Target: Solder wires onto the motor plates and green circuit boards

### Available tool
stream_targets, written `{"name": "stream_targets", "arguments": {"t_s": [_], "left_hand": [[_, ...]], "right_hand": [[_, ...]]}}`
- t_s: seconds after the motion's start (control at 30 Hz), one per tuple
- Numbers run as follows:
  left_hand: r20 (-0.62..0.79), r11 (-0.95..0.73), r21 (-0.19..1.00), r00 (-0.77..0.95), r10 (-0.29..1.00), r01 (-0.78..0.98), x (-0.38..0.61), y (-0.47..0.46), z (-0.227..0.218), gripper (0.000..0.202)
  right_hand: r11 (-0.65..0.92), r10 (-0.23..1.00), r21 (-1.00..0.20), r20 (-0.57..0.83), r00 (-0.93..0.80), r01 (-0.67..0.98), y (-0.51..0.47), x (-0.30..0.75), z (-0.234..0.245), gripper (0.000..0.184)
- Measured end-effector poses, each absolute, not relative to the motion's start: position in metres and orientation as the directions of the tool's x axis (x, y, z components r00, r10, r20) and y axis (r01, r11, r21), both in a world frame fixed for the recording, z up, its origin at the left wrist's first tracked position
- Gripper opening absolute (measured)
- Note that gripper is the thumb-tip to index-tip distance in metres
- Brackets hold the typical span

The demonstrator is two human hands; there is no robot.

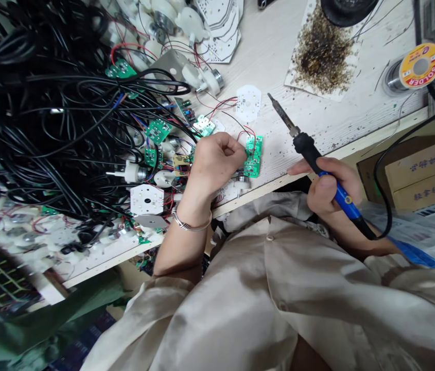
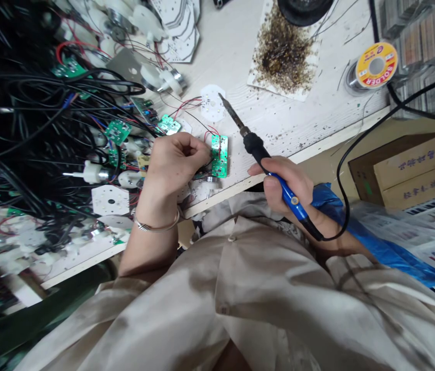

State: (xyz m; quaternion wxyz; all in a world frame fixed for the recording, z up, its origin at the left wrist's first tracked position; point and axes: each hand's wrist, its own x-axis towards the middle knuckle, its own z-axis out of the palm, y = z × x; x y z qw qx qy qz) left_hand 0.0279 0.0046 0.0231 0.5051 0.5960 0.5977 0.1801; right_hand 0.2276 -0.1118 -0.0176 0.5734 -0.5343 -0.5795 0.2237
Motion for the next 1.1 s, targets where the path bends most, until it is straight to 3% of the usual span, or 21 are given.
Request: {"name": "stream_targets", "arguments": {"t_s": [0.27,0.57,1.1], "left_hand": [[-0.38,0.215,0.817,0.218,0.899,0.535,0.028,0.006,0.022,0.012],[-0.39,0.224,0.823,0.232,0.891,0.522,0.025,0.006,0.02,0.01],[-0.42,0.225,0.791,0.238,0.876,0.569,0.026,0.009,0.022,0.013]], "right_hand": [[0.393,0.8,-0.839,0.514,0.31,0.377,-0.102,0.221,-0.007,0.029],[0.35,0.828,-0.845,0.481,0.289,0.404,-0.096,0.224,-0.01,0.021],[0.352,0.83,-0.849,0.478,0.288,0.395,-0.094,0.224,-0.014,0.026]]}}
